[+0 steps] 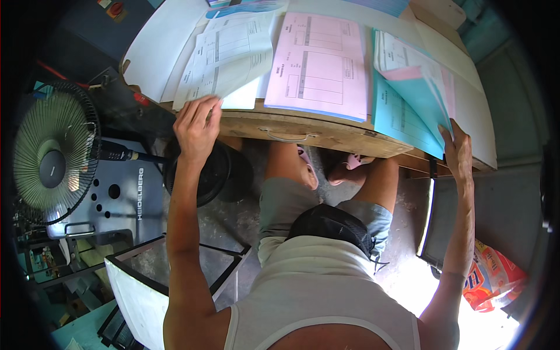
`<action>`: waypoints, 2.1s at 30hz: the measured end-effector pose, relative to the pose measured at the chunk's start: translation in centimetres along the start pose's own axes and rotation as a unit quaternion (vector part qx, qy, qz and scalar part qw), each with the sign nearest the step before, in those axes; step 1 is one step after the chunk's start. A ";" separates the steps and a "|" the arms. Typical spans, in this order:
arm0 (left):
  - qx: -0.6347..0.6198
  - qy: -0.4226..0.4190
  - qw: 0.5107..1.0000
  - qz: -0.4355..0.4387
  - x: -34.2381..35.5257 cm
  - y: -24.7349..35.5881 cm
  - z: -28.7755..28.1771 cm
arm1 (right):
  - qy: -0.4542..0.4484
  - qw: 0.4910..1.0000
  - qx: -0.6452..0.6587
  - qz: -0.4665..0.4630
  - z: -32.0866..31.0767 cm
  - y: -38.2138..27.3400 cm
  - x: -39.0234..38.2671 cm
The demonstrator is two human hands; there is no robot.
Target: Manually sorting and stacking different colored paper forms on a desk.
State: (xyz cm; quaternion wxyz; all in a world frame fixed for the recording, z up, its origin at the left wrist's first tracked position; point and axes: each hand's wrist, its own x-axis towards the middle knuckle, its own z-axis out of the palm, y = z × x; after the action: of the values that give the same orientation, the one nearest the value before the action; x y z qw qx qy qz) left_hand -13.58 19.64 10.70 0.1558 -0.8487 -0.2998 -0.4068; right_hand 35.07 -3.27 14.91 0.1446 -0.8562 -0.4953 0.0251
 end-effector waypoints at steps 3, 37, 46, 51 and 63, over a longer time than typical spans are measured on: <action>-0.071 -0.016 0.997 0.000 3.1 2.9 3.5 | 0.068 0.986 0.141 -0.065 -0.1 2.8 1.5; -0.153 -0.070 0.972 0.164 1.8 10.0 9.4 | 0.198 0.939 -0.012 -0.280 4.8 -17.8 8.2; -0.180 -0.163 0.963 0.116 4.4 9.4 7.5 | -0.022 0.935 -0.014 -0.353 6.7 -18.6 4.2; -0.118 -0.111 0.978 0.132 5.5 8.9 6.6 | -0.118 0.922 0.002 -0.368 4.5 -19.4 3.4; -0.183 -0.076 0.945 0.260 4.7 22.3 7.9 | 0.086 0.808 -0.219 -0.541 -0.2 -19.0 8.7</action>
State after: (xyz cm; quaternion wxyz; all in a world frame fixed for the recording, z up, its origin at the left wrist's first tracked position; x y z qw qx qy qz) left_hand 7.70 8.25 9.03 0.0748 -0.9397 0.0004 -0.3338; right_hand 23.53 13.03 21.18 -0.0150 -0.4575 -0.8560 -0.2403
